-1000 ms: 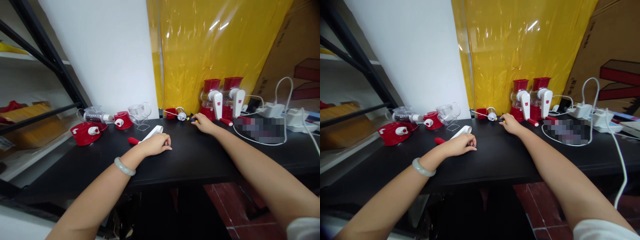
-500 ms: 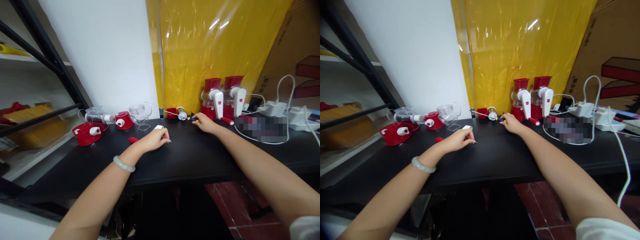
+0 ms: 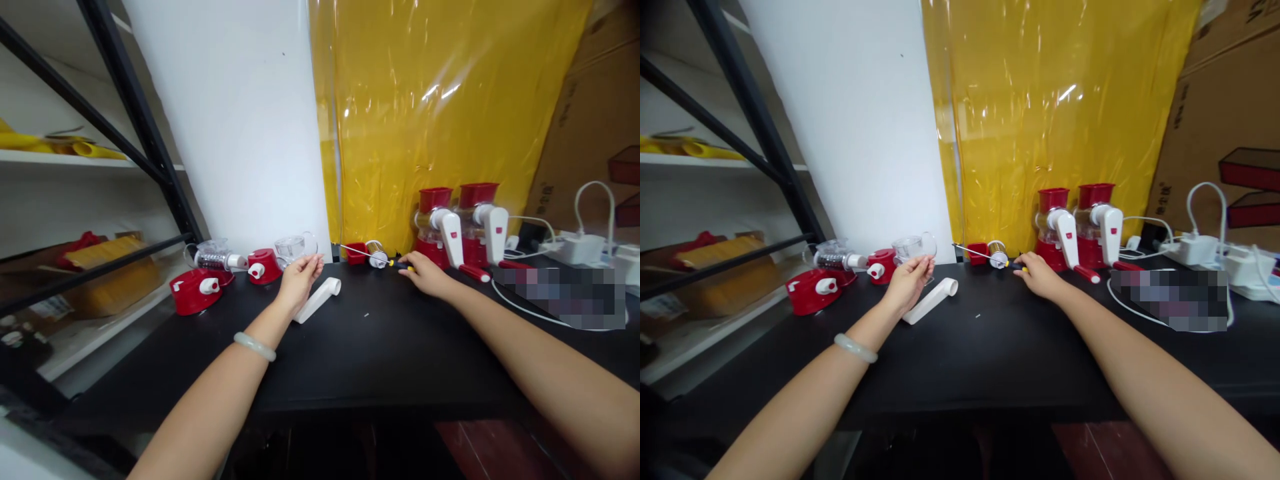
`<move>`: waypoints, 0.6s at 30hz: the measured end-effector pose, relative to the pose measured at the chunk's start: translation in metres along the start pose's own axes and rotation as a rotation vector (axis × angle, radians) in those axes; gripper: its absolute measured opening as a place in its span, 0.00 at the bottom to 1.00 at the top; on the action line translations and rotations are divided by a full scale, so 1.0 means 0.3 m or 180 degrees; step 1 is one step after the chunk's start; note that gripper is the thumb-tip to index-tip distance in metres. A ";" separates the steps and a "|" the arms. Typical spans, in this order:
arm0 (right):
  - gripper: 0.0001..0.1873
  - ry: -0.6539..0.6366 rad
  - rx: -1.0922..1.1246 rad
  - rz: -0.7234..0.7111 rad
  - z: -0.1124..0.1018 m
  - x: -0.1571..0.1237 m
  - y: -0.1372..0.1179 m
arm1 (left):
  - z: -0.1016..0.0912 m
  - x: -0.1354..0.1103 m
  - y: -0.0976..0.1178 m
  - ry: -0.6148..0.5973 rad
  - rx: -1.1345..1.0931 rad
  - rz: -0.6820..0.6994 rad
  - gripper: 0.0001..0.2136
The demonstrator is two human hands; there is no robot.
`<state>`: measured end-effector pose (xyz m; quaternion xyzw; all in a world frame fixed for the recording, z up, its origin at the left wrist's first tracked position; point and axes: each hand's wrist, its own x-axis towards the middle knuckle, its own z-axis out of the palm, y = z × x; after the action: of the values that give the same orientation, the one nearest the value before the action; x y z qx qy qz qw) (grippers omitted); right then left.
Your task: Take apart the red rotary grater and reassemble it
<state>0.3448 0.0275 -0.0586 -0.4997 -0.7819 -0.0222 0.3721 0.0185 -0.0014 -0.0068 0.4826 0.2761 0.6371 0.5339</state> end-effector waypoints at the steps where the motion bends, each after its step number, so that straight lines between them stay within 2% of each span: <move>1: 0.08 0.0029 0.0048 -0.0045 0.000 0.000 -0.008 | 0.002 -0.002 0.010 0.0179 -0.0098 -0.0012 0.03; 4: 0.08 0.0067 0.0164 -0.0212 -0.002 -0.004 -0.038 | 0.002 -0.007 0.029 0.0582 -0.0204 -0.0091 0.03; 7: 0.09 0.0051 0.0267 -0.0344 -0.006 -0.009 -0.072 | -0.008 -0.007 0.033 0.0771 -0.0178 -0.0111 0.03; 13: 0.10 -0.0114 0.0396 -0.0417 -0.014 -0.015 -0.127 | -0.019 -0.006 0.029 0.0910 -0.0121 -0.0189 0.04; 18: 0.12 -0.0109 0.0391 -0.0467 -0.020 -0.016 -0.156 | -0.016 -0.009 0.028 0.0858 -0.0048 -0.0284 0.04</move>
<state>0.3120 -0.0022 -0.0414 -0.4176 -0.8225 0.0071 0.3860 0.0106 -0.0054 -0.0021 0.3759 0.3617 0.6738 0.5233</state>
